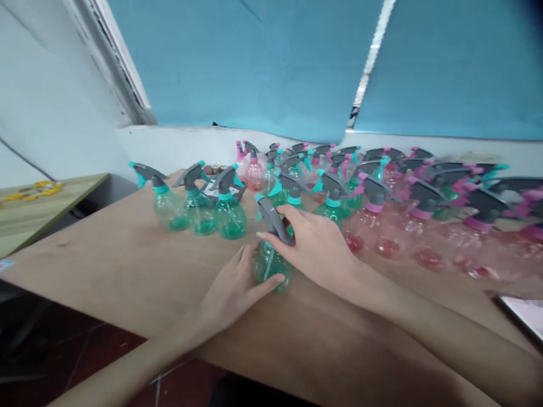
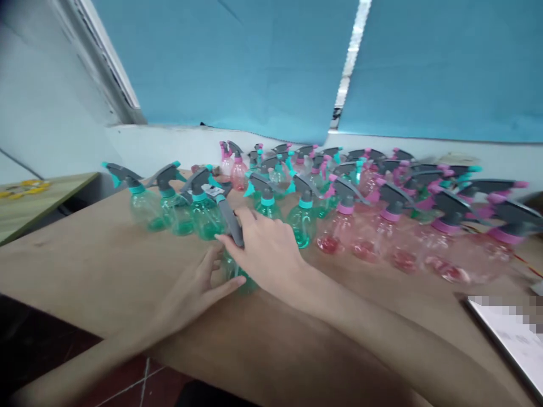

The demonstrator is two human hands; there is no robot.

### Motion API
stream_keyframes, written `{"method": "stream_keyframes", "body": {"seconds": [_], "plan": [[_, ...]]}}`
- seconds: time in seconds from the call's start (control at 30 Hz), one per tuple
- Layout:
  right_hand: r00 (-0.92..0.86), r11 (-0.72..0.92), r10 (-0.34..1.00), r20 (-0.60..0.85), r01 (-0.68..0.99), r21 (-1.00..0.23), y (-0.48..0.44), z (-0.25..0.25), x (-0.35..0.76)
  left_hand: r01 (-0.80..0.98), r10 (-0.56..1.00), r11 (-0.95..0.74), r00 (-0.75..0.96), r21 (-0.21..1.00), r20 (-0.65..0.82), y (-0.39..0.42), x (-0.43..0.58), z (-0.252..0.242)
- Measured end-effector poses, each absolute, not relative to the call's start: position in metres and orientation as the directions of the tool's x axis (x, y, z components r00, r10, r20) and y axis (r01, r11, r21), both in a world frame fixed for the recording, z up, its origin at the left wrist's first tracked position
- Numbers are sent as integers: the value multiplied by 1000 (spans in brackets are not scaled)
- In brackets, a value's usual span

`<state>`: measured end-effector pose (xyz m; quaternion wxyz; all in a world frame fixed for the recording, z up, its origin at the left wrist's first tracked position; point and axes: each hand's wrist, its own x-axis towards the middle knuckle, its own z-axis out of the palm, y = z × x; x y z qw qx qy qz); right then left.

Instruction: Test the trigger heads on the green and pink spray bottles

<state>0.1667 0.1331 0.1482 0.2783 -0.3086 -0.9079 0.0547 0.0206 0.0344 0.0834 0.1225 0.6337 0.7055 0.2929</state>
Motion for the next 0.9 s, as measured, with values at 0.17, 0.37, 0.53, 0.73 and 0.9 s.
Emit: {"method": "stream_keyframes", "body": {"seconds": [0.17,0.37,0.53,0.73,0.9], "plan": [[-681,768,627,378,456,-450,133,139,218,832,981,-9,-102,555,168,42,53,92],[-709,701,645,284,402,-590,141,113,272,803,987,-27,-72,595,141,53,72,90],[-687,685,661,301,388,-617,152,95,294,761,991,-90,2,642,136,70,85,83],[-692,656,656,302,326,-681,163,82,311,560,984,-159,156,813,85,88,100,75],[-726,590,612,312,157,-792,161,76,323,263,947,-161,313,951,74,97,108,76]]}}
